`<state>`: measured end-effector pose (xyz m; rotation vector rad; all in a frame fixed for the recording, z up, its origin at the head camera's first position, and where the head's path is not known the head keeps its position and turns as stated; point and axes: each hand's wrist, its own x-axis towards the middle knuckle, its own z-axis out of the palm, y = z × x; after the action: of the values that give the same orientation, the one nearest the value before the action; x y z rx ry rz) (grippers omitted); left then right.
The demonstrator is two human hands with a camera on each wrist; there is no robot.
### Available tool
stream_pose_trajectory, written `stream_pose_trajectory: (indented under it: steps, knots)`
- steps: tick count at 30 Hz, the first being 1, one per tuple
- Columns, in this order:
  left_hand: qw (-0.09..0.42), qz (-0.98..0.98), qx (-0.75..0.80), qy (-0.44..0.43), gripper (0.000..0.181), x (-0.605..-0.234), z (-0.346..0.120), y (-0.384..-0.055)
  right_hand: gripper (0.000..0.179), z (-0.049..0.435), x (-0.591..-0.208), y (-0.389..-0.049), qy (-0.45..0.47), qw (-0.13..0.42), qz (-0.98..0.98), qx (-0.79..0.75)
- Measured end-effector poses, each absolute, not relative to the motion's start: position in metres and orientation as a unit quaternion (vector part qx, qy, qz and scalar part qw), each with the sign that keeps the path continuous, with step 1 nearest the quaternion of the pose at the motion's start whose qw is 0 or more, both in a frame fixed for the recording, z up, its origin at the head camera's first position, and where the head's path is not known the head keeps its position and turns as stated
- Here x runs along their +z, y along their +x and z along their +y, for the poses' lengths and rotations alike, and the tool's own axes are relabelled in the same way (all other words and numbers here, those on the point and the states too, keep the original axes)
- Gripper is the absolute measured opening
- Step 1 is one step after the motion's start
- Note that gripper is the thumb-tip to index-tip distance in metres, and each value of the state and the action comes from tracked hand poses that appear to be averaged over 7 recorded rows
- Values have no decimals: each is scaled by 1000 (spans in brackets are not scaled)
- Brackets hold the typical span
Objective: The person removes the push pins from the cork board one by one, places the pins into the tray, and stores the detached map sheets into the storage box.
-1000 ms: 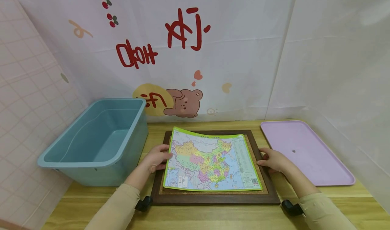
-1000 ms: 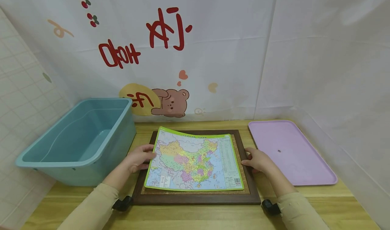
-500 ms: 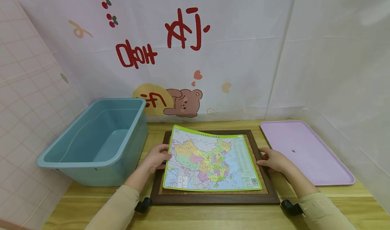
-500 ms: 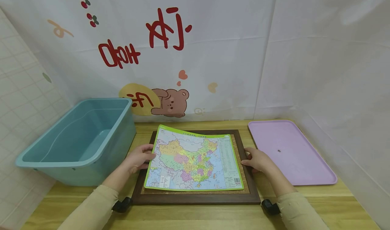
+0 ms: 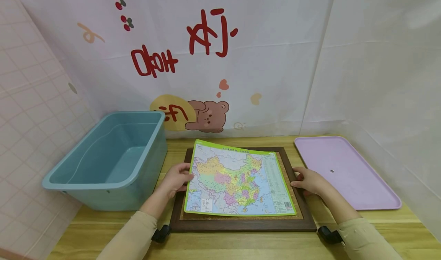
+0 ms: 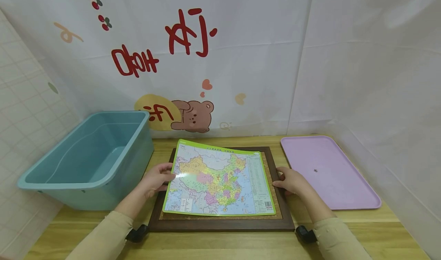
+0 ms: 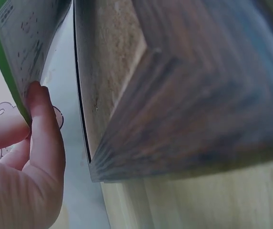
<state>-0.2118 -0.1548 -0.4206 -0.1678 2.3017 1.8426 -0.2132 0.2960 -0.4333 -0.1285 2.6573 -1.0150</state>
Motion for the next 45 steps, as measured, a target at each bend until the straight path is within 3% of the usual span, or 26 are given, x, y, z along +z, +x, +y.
stream_pose_trajectory:
  steps: [21, 45]
  knots:
    - [61, 789, 608, -68, 37, -411, -158, -209, 69, 295, -433, -210, -44, 148, 921, -357]
    - [-16, 796, 604, -31, 32, -358, -160, -199, 68, 294, -432, -210, -43, 146, 921, -358]
